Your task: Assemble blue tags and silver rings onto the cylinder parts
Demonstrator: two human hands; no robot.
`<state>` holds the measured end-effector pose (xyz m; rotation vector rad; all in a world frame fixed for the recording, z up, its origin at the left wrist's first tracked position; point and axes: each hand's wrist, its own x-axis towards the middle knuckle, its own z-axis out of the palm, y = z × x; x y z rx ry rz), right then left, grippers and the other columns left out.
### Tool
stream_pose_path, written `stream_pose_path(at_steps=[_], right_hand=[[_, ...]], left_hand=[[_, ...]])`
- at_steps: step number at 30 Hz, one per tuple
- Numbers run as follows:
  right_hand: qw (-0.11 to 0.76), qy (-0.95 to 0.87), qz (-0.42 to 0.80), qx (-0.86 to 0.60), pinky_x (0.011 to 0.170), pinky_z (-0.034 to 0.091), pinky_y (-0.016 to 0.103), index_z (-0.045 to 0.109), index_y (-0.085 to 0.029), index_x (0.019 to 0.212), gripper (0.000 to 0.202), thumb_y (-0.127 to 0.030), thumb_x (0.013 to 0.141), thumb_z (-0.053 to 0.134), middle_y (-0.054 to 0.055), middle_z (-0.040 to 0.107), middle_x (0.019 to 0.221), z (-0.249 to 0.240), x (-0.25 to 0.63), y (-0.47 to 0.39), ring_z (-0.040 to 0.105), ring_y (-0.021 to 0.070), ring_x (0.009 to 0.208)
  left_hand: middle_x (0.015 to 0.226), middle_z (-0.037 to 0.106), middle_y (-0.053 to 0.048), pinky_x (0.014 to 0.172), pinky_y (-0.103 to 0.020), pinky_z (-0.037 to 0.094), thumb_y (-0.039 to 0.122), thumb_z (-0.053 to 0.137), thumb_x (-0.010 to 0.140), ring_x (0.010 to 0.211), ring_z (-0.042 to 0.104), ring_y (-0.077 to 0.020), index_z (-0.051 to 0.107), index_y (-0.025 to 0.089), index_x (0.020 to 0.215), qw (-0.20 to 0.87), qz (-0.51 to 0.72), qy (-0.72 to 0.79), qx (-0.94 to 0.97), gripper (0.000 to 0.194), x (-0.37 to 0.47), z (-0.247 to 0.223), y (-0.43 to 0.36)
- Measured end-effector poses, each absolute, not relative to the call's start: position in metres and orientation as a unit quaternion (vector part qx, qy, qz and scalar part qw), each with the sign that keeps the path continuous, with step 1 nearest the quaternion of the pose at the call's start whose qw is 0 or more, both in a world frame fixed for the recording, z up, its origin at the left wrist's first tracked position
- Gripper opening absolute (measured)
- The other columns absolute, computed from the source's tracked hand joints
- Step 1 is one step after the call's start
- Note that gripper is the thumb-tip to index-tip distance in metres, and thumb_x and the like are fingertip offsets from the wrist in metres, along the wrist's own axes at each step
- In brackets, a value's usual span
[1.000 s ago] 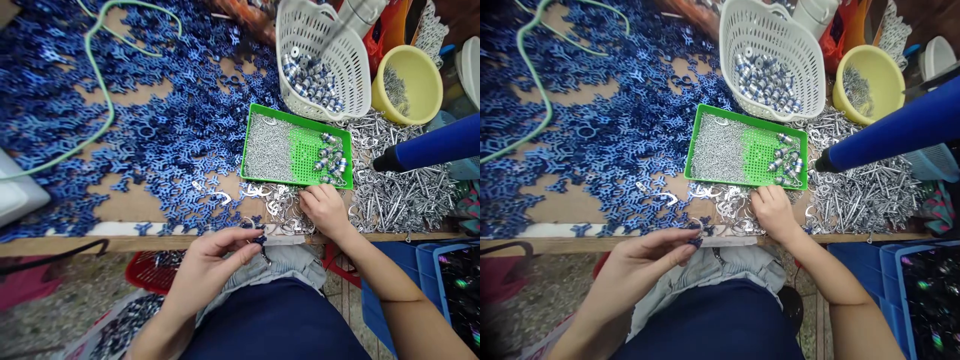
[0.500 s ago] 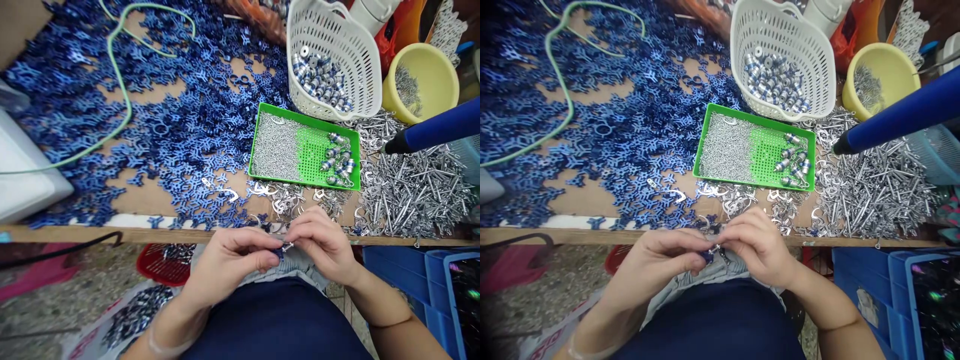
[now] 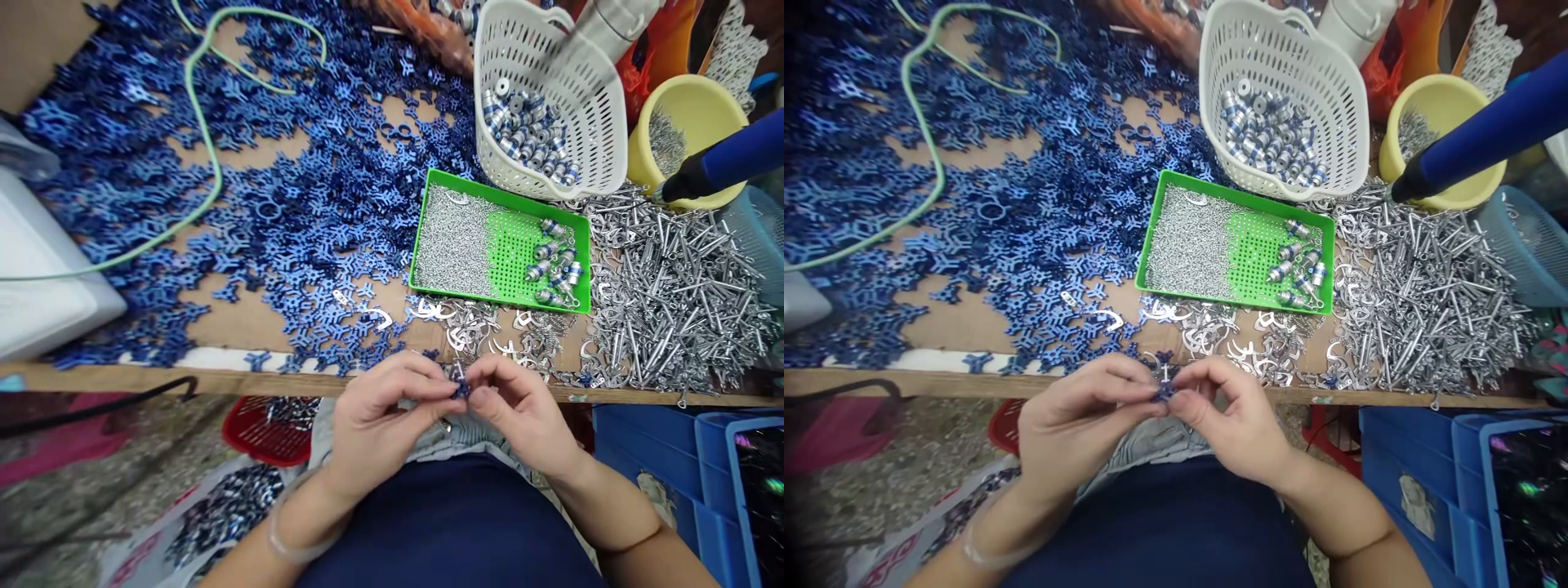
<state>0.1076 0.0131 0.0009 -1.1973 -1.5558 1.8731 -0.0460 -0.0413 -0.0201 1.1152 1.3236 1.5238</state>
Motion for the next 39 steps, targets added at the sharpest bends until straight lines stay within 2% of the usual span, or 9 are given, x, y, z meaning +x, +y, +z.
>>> stream_pose_path(at_steps=[3,11,16,18,21,23,26,30,39], right_hand=[[0.185,-0.505,0.721,-0.438,0.056,0.040,0.021,0.061,-0.019,0.078,0.018,-0.037,0.077,0.063,-0.003,0.056,0.065,0.002,0.106,0.018,0.048,0.0087,0.059],[0.023,-0.548,0.744,-0.381,0.052,0.036,0.020,0.066,-0.015,0.067,0.016,-0.030,0.070,0.070,-0.003,0.058,0.059,0.012,0.113,0.040,0.047,0.0078,0.055],[0.039,-0.540,0.755,-0.370,0.055,0.041,0.022,0.067,-0.017,0.072,0.014,-0.031,0.074,0.066,-0.001,0.063,0.065,0.009,0.115,0.039,0.053,0.0095,0.059],[0.102,-0.591,0.680,-0.423,0.058,0.042,0.023,0.067,-0.020,0.078,0.011,-0.030,0.077,0.063,-0.001,0.064,0.071,0.005,0.122,0.043,0.055,0.0108,0.063],[0.206,-0.727,0.365,-0.544,0.070,0.042,0.029,0.066,-0.021,0.084,0.010,-0.027,0.083,0.057,0.001,0.064,0.082,-0.003,0.140,0.054,0.054,0.0152,0.077],[0.187,-0.798,0.155,-0.552,0.072,0.039,0.032,0.066,-0.021,0.087,0.013,-0.024,0.085,0.054,0.004,0.061,0.083,-0.010,0.150,0.062,0.050,0.0184,0.081],[0.066,-0.870,-0.007,-0.489,0.066,0.033,0.032,0.066,-0.025,0.097,0.019,-0.020,0.086,0.051,0.006,0.055,0.080,-0.018,0.154,0.068,0.042,0.0205,0.076],[-0.013,-0.882,-0.105,-0.460,0.068,0.028,0.034,0.066,-0.029,0.090,0.015,-0.023,0.084,0.054,0.007,0.052,0.087,-0.021,0.150,0.067,0.039,0.0218,0.077],[-0.022,-0.904,-0.109,-0.414,0.077,0.029,0.038,0.062,-0.028,0.090,0.014,-0.018,0.080,0.061,0.010,0.051,0.110,-0.020,0.156,0.076,0.041,0.0247,0.095]], left_hand=[[0.073,0.059,0.003,0.061,-0.021,0.048,0.007,0.075,0.065,0.066,0.057,-0.0094,0.067,0.022,0.076,0.363,0.595,0.523,0.491,0.020,-0.047,-0.025,-0.040],[0.089,0.053,-0.002,0.071,-0.025,0.047,0.023,0.068,0.075,0.083,0.053,-0.0142,0.065,0.026,0.101,0.453,0.470,0.437,0.619,0.027,-0.074,-0.025,-0.027],[0.082,0.056,-0.001,0.074,-0.026,0.044,0.017,0.063,0.079,0.082,0.052,-0.0143,0.067,0.025,0.090,0.368,0.436,0.435,0.696,0.014,-0.076,-0.023,-0.030],[0.079,0.056,-0.001,0.070,-0.026,0.044,0.017,0.063,0.079,0.078,0.052,-0.0141,0.066,0.023,0.088,0.344,0.453,0.460,0.682,0.012,-0.075,-0.027,-0.032],[0.080,0.054,-0.001,0.065,-0.026,0.045,0.015,0.063,0.079,0.075,0.054,-0.0137,0.065,0.022,0.089,0.330,0.494,0.490,0.637,0.013,-0.073,-0.034,-0.035],[0.081,0.054,-0.001,0.063,-0.025,0.045,0.013,0.063,0.078,0.074,0.055,-0.0135,0.065,0.022,0.089,0.328,0.512,0.505,0.613,0.014,-0.073,-0.037,-0.037],[0.081,0.054,-0.001,0.061,-0.025,0.045,0.012,0.064,0.077,0.074,0.056,-0.0133,0.065,0.021,0.089,0.330,0.516,0.513,0.602,0.015,-0.073,-0.038,-0.038],[0.080,0.054,-0.001,0.060,-0.023,0.044,0.012,0.065,0.076,0.073,0.055,-0.0126,0.066,0.021,0.088,0.327,0.519,0.513,0.601,0.015,-0.070,-0.037,-0.037],[0.079,0.054,-0.001,0.059,-0.023,0.047,0.015,0.066,0.076,0.071,0.053,-0.0125,0.068,0.023,0.085,0.407,0.558,0.465,0.554,0.012,-0.067,-0.033,-0.039]])
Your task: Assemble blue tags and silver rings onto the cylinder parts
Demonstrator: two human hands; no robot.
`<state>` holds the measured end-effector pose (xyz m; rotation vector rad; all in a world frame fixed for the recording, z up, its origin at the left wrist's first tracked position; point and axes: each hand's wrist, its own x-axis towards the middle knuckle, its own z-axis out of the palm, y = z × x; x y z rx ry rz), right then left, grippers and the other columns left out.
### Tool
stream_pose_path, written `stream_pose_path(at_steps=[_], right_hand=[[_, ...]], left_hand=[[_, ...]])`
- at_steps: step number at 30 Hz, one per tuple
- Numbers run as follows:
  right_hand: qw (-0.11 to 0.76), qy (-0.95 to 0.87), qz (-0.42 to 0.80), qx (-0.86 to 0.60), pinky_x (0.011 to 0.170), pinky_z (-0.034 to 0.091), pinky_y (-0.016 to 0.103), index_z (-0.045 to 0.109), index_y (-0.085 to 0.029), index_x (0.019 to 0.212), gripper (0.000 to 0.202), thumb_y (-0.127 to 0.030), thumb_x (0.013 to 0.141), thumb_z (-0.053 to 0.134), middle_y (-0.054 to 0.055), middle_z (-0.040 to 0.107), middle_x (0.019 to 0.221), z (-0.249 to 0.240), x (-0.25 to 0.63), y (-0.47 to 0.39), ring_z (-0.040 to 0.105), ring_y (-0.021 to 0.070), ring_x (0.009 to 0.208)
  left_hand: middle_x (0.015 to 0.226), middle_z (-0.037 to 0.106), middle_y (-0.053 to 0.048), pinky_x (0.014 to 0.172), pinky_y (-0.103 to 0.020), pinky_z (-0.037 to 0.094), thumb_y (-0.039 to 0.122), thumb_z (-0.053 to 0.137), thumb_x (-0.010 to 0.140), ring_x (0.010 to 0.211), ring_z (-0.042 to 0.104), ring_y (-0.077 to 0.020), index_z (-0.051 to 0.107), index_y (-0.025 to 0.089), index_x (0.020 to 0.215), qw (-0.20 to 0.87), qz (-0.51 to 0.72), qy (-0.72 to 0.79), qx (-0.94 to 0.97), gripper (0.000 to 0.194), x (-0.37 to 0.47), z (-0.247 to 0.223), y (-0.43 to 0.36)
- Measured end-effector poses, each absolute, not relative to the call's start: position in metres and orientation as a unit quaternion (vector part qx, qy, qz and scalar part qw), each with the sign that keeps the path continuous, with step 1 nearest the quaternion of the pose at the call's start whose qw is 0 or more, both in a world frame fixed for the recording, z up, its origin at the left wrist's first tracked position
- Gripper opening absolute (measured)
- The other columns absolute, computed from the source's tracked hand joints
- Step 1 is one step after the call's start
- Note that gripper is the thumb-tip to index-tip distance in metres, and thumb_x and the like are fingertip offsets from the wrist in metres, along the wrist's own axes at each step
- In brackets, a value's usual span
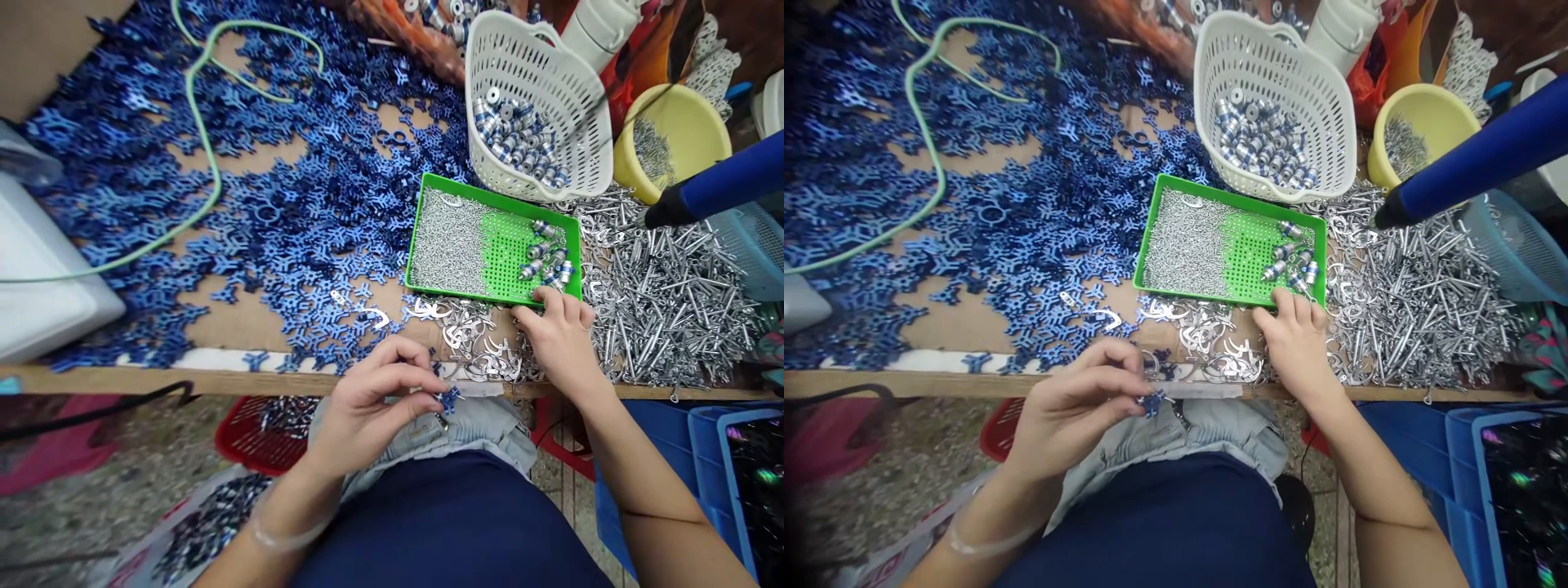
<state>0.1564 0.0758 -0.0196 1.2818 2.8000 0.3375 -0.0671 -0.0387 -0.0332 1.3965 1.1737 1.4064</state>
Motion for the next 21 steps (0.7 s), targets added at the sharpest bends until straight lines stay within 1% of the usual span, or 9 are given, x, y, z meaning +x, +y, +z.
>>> stream_pose_path(at_steps=[2,4,7,9,11,15,18,20,21], right_hand=[[-0.013,0.908,0.083,0.411,0.077,0.029,0.040,0.064,-0.026,0.083,0.008,-0.020,0.080,0.061,0.009,0.052,0.110,-0.016,0.156,0.076,0.041,0.0259,0.098],[-0.099,0.900,0.006,0.423,0.076,0.031,0.040,0.066,-0.026,0.078,0.005,-0.022,0.079,0.063,0.008,0.055,0.103,-0.007,0.153,0.072,0.043,0.0253,0.096],[-0.256,0.835,-0.257,0.414,0.072,0.038,0.035,0.069,-0.029,0.082,0.008,-0.022,0.077,0.066,0.003,0.060,0.085,0.009,0.143,0.057,0.050,0.0189,0.083],[-0.295,0.758,-0.447,0.372,0.067,0.042,0.031,0.070,-0.031,0.085,0.014,-0.020,0.075,0.068,-0.001,0.062,0.076,0.016,0.133,0.045,0.053,0.0146,0.075],[-0.298,0.694,-0.561,0.339,0.064,0.043,0.028,0.071,-0.031,0.083,0.015,-0.020,0.073,0.071,-0.002,0.064,0.074,0.017,0.122,0.036,0.055,0.0126,0.070],[-0.289,0.643,-0.631,0.324,0.068,0.045,0.027,0.073,-0.029,0.078,0.011,-0.023,0.069,0.074,-0.002,0.065,0.070,0.006,0.110,0.031,0.057,0.0117,0.070],[-0.256,0.619,-0.661,0.338,0.067,0.047,0.027,0.072,-0.026,0.077,0.008,-0.028,0.069,0.074,0.000,0.067,0.072,-0.001,0.112,0.033,0.060,0.0127,0.071],[-0.243,0.618,-0.651,0.367,0.063,0.049,0.028,0.071,-0.026,0.084,0.015,-0.031,0.071,0.072,0.000,0.067,0.076,-0.006,0.119,0.036,0.060,0.0136,0.070],[-0.251,0.636,-0.611,0.399,0.063,0.049,0.029,0.070,-0.026,0.087,0.016,-0.032,0.073,0.069,0.000,0.067,0.077,-0.008,0.124,0.038,0.060,0.0140,0.070]], left_hand=[[0.079,0.053,-0.001,0.060,-0.023,0.047,0.014,0.066,0.076,0.072,0.053,-0.0124,0.068,0.022,0.086,0.412,0.561,0.458,0.553,0.013,-0.067,-0.033,-0.039],[0.079,0.053,-0.001,0.060,-0.022,0.046,0.014,0.066,0.076,0.072,0.052,-0.0122,0.068,0.022,0.086,0.418,0.563,0.452,0.551,0.013,-0.067,-0.033,-0.039],[0.078,0.052,-0.001,0.059,-0.021,0.046,0.016,0.066,0.077,0.071,0.052,-0.0115,0.067,0.023,0.084,0.435,0.573,0.441,0.536,0.010,-0.064,-0.032,-0.039],[0.077,0.052,0.000,0.058,-0.021,0.045,0.019,0.067,0.076,0.070,0.052,-0.0113,0.068,0.023,0.082,0.442,0.581,0.439,0.525,0.007,-0.062,-0.031,-0.039],[0.075,0.052,0.000,0.058,-0.022,0.045,0.022,0.068,0.076,0.069,0.052,-0.0113,0.069,0.023,0.080,0.441,0.583,0.443,0.520,0.005,-0.060,-0.030,-0.038],[0.075,0.053,-0.001,0.061,-0.023,0.045,0.023,0.069,0.075,0.070,0.053,-0.0122,0.070,0.023,0.080,0.444,0.577,0.448,0.519,0.006,-0.058,-0.029,-0.038],[0.074,0.053,-0.002,0.060,-0.024,0.046,0.024,0.068,0.076,0.069,0.053,-0.0128,0.070,0.022,0.079,0.444,0.584,0.444,0.515,0.005,-0.057,-0.031,-0.039],[0.074,0.052,-0.002,0.059,-0.024,0.046,0.023,0.067,0.077,0.069,0.053,-0.0130,0.070,0.022,0.079,0.439,0.590,0.445,0.512,0.004,-0.058,-0.032,-0.040],[0.075,0.052,-0.002,0.059,-0.025,0.046,0.023,0.067,0.077,0.069,0.053,-0.0132,0.069,0.022,0.079,0.435,0.593,0.447,0.510,0.003,-0.059,-0.034,-0.040]])
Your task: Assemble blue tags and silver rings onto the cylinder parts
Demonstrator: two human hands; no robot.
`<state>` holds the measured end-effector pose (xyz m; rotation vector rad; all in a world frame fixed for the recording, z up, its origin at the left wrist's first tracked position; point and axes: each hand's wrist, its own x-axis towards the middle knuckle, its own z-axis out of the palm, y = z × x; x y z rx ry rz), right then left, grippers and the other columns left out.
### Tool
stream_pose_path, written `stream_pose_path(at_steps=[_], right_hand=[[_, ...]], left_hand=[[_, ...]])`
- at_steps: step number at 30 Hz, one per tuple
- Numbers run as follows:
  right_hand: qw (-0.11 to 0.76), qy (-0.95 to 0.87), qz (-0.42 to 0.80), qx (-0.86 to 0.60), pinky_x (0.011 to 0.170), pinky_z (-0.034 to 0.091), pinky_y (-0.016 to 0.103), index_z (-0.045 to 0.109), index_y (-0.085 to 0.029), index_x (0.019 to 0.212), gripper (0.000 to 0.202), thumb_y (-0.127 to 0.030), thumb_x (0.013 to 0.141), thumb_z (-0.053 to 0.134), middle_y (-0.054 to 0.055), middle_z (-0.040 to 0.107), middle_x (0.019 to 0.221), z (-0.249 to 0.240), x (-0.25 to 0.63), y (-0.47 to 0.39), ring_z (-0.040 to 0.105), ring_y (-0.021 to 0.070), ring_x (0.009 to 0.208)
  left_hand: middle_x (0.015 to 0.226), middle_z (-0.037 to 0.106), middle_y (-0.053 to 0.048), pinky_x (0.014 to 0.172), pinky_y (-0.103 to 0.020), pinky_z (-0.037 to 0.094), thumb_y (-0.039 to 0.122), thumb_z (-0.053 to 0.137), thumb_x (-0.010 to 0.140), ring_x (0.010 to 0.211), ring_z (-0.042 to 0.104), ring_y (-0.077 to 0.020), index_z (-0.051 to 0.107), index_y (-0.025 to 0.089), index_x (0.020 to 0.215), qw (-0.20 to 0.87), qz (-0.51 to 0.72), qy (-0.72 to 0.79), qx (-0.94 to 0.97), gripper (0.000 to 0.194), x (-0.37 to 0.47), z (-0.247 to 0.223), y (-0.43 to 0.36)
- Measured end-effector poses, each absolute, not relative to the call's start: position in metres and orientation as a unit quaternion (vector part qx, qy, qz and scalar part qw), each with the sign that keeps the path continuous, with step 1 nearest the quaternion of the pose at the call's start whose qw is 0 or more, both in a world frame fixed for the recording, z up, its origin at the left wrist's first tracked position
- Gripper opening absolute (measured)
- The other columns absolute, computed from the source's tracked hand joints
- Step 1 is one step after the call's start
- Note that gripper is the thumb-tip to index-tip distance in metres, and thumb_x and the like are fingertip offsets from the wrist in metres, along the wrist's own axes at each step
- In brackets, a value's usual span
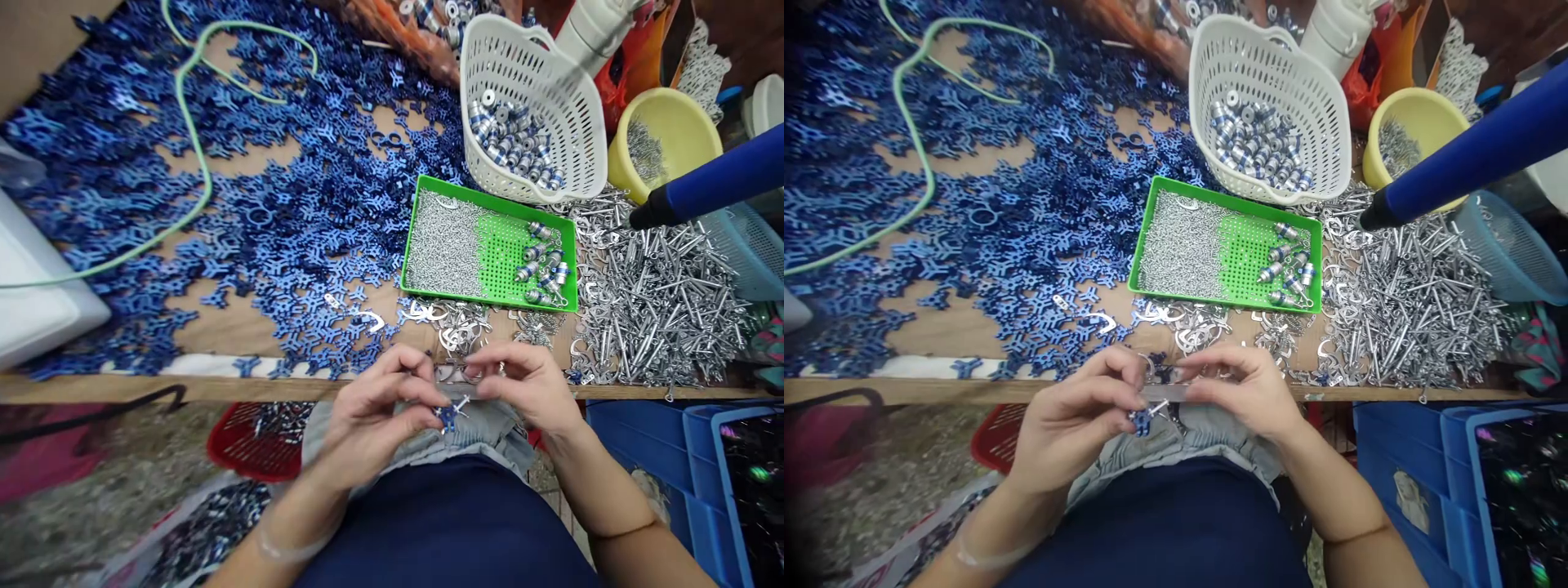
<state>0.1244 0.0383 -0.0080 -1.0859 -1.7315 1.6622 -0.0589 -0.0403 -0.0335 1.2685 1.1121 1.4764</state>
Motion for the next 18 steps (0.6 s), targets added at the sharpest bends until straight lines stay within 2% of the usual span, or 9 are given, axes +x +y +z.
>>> stream_pose_path(at_steps=[1,3,5,7,9,14,18], right_hand=[[0.267,-0.667,0.537,-0.442,0.064,0.048,0.030,0.069,-0.026,0.089,0.015,-0.031,0.076,0.066,0.000,0.067,0.079,-0.010,0.130,0.041,0.059,0.0148,0.072],[0.276,-0.740,0.306,-0.531,0.070,0.044,0.034,0.069,-0.025,0.087,0.012,-0.030,0.081,0.060,0.002,0.065,0.079,-0.015,0.141,0.048,0.055,0.0178,0.078],[0.210,-0.791,0.088,-0.569,0.073,0.039,0.037,0.070,-0.023,0.085,0.017,-0.029,0.084,0.055,0.006,0.061,0.078,-0.020,0.148,0.054,0.048,0.0212,0.081],[0.114,-0.819,-0.011,-0.562,0.070,0.035,0.037,0.070,-0.021,0.087,0.019,-0.027,0.085,0.052,0.008,0.057,0.078,-0.023,0.149,0.055,0.042,0.0223,0.079],[0.072,-0.834,-0.011,-0.547,0.068,0.033,0.035,0.070,-0.021,0.088,0.020,-0.025,0.084,0.051,0.007,0.056,0.080,-0.024,0.147,0.053,0.040,0.0218,0.077],[0.121,-0.837,0.104,-0.524,0.070,0.035,0.031,0.068,-0.023,0.091,0.017,-0.025,0.085,0.052,0.004,0.055,0.079,-0.021,0.144,0.052,0.042,0.0193,0.078],[0.083,-0.890,0.027,-0.447,0.069,0.030,0.031,0.068,-0.026,0.089,0.016,-0.020,0.085,0.053,0.003,0.057,0.084,-0.018,0.142,0.062,0.040,0.0191,0.078]], left_hand=[[0.075,0.053,-0.002,0.059,-0.025,0.047,0.022,0.067,0.077,0.069,0.053,-0.0134,0.069,0.022,0.080,0.431,0.597,0.450,0.506,0.004,-0.060,-0.035,-0.041],[0.076,0.054,-0.003,0.060,-0.026,0.048,0.020,0.067,0.077,0.071,0.053,-0.0140,0.069,0.023,0.082,0.424,0.605,0.454,0.498,0.007,-0.063,-0.037,-0.042],[0.077,0.054,-0.003,0.060,-0.026,0.048,0.020,0.066,0.077,0.071,0.053,-0.0141,0.069,0.024,0.083,0.421,0.610,0.457,0.492,0.008,-0.065,-0.038,-0.042],[0.077,0.054,-0.002,0.059,-0.025,0.048,0.020,0.066,0.077,0.071,0.054,-0.0138,0.069,0.024,0.083,0.421,0.609,0.461,0.489,0.008,-0.066,-0.038,-0.041],[0.077,0.054,-0.001,0.059,-0.025,0.048,0.018,0.066,0.076,0.070,0.053,-0.0134,0.069,0.025,0.084,0.420,0.605,0.463,0.493,0.010,-0.066,-0.037,-0.041],[0.079,0.054,-0.001,0.065,-0.025,0.048,0.013,0.064,0.077,0.075,0.052,-0.0135,0.068,0.025,0.087,0.412,0.602,0.461,0.505,0.016,-0.066,-0.037,-0.042],[0.078,0.054,-0.002,0.064,-0.026,0.049,0.013,0.065,0.077,0.074,0.053,-0.0140,0.068,0.024,0.086,0.411,0.600,0.466,0.504,0.015,-0.067,-0.038,-0.044]])
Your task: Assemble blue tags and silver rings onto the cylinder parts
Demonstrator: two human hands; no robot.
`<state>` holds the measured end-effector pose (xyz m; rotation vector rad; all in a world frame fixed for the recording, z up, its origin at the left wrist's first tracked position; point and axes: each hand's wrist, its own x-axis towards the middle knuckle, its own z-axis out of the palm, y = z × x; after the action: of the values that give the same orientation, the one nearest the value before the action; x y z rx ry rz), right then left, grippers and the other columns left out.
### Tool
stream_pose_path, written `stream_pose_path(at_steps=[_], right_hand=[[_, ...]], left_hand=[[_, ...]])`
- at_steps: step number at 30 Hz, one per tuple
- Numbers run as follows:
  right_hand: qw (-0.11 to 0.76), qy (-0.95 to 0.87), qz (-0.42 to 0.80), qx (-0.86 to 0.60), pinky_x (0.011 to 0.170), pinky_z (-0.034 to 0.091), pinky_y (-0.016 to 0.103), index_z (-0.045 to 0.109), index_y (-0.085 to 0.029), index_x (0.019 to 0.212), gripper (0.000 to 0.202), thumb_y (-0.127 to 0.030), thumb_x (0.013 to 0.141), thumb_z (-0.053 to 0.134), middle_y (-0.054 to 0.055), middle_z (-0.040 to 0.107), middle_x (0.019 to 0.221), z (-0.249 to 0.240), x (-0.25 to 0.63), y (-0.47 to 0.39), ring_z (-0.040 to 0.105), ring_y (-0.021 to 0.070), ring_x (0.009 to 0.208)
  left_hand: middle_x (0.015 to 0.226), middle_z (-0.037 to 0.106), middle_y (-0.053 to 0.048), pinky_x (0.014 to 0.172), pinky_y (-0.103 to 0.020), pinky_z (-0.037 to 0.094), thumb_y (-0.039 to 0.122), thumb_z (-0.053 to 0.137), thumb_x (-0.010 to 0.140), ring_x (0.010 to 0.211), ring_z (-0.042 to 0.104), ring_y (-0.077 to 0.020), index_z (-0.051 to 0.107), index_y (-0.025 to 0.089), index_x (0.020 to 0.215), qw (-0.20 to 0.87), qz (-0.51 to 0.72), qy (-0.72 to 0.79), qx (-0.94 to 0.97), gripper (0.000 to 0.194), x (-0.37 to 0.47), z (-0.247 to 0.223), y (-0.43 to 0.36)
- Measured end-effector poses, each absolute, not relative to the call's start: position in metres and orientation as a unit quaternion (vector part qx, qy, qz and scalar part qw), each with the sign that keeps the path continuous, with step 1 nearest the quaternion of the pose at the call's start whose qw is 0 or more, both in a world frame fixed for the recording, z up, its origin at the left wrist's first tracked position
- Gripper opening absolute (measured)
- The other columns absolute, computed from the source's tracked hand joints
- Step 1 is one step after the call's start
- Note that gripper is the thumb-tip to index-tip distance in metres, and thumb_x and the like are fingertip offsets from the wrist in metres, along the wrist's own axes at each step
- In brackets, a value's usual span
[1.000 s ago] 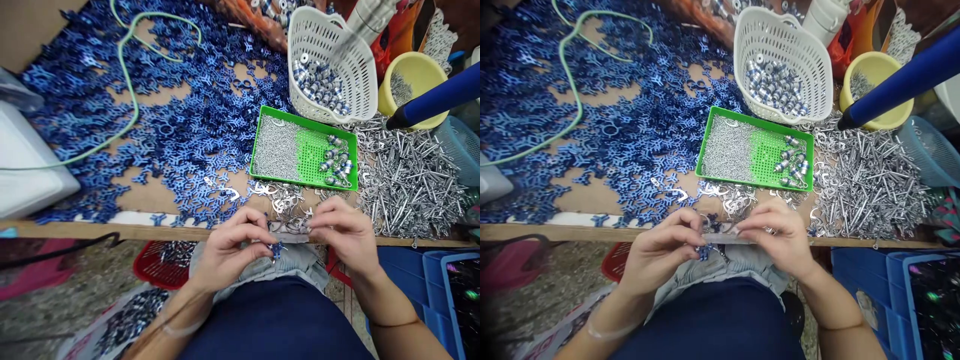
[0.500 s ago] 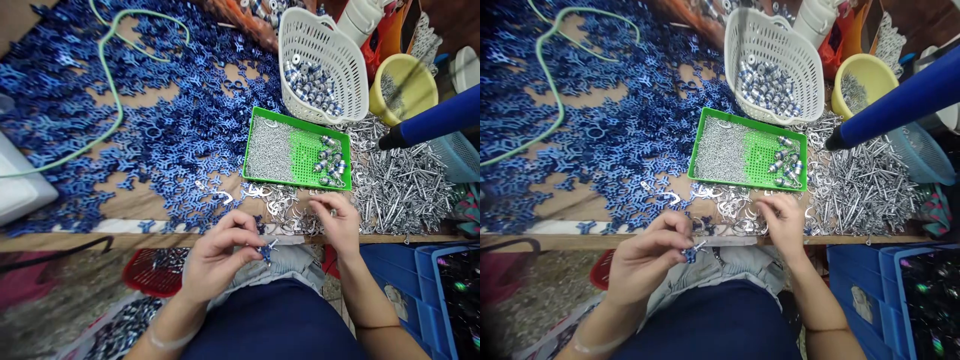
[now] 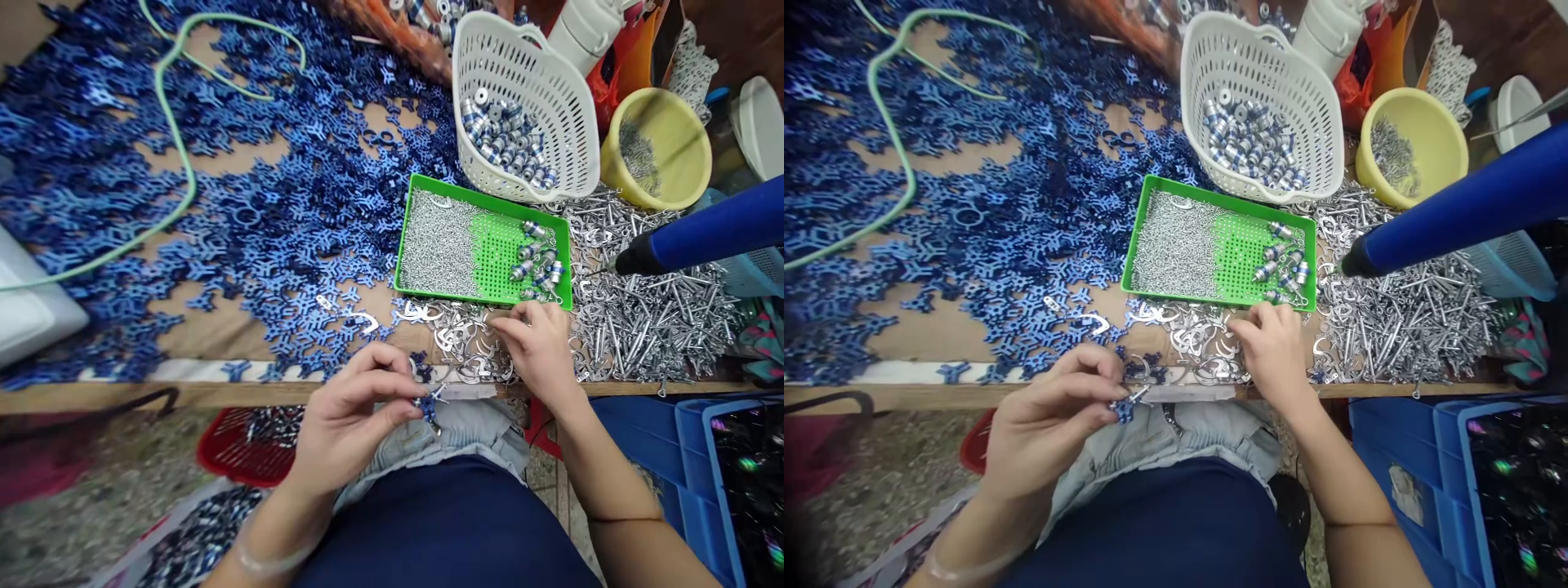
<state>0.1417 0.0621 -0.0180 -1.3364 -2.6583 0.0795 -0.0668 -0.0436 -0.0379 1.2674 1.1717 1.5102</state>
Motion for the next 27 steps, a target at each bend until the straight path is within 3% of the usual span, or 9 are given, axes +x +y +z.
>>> stream_pose_path(at_steps=[5,8,11,18,22,24,27], right_hand=[[-0.013,-0.916,-0.041,-0.399,0.069,0.026,0.033,0.067,-0.024,0.084,0.008,-0.025,0.081,0.060,0.004,0.055,0.085,-0.012,0.136,0.068,0.039,0.0202,0.081],[-0.026,-0.908,-0.017,-0.417,0.070,0.025,0.034,0.066,-0.022,0.073,0.016,-0.035,0.081,0.060,0.004,0.054,0.083,-0.011,0.138,0.065,0.040,0.0204,0.081],[-0.008,-0.901,0.034,-0.433,0.069,0.025,0.033,0.067,-0.023,0.077,0.018,-0.038,0.083,0.057,0.003,0.053,0.083,-0.011,0.142,0.063,0.042,0.0195,0.081],[-0.021,-0.906,0.036,-0.422,0.070,0.025,0.033,0.061,-0.025,0.097,0.016,-0.021,0.087,0.050,0.003,0.056,0.088,-0.015,0.141,0.063,0.042,0.0198,0.082],[-0.073,-0.904,0.024,-0.421,0.069,0.026,0.033,0.059,-0.020,0.084,0.013,-0.018,0.087,0.047,0.006,0.054,0.088,-0.016,0.141,0.064,0.042,0.0214,0.083],[-0.051,-0.897,0.036,-0.437,0.069,0.027,0.034,0.057,-0.019,0.081,0.012,-0.018,0.087,0.046,0.007,0.054,0.088,-0.015,0.141,0.063,0.043,0.0217,0.083],[0.088,-0.867,0.106,-0.479,0.072,0.031,0.034,0.053,-0.020,0.083,0.010,-0.018,0.088,0.045,0.005,0.057,0.089,-0.009,0.138,0.055,0.047,0.0204,0.085]], left_hand=[[0.077,0.054,-0.002,0.063,-0.027,0.049,0.018,0.066,0.076,0.073,0.054,-0.0148,0.069,0.025,0.083,0.410,0.597,0.481,0.494,0.010,-0.066,-0.035,-0.044],[0.077,0.055,-0.001,0.063,-0.026,0.049,0.018,0.066,0.076,0.072,0.054,-0.0143,0.069,0.025,0.082,0.406,0.598,0.486,0.491,0.010,-0.066,-0.035,-0.045],[0.077,0.055,-0.001,0.059,-0.026,0.048,0.016,0.066,0.075,0.071,0.054,-0.0143,0.069,0.024,0.081,0.404,0.593,0.489,0.495,0.010,-0.066,-0.036,-0.045],[0.078,0.055,-0.002,0.063,-0.028,0.048,0.015,0.065,0.076,0.075,0.054,-0.0156,0.068,0.025,0.084,0.396,0.596,0.483,0.504,0.013,-0.068,-0.038,-0.044],[0.077,0.055,-0.003,0.063,-0.027,0.049,0.015,0.065,0.077,0.073,0.054,-0.0152,0.069,0.025,0.085,0.413,0.602,0.470,0.496,0.014,-0.067,-0.038,-0.045],[0.077,0.055,-0.003,0.062,-0.028,0.050,0.015,0.065,0.076,0.073,0.054,-0.0153,0.069,0.024,0.085,0.415,0.598,0.473,0.496,0.014,-0.065,-0.038,-0.045],[0.078,0.055,-0.002,0.062,-0.027,0.049,0.014,0.066,0.076,0.073,0.053,-0.0147,0.068,0.024,0.086,0.399,0.597,0.485,0.499,0.014,-0.061,-0.037,-0.044]])
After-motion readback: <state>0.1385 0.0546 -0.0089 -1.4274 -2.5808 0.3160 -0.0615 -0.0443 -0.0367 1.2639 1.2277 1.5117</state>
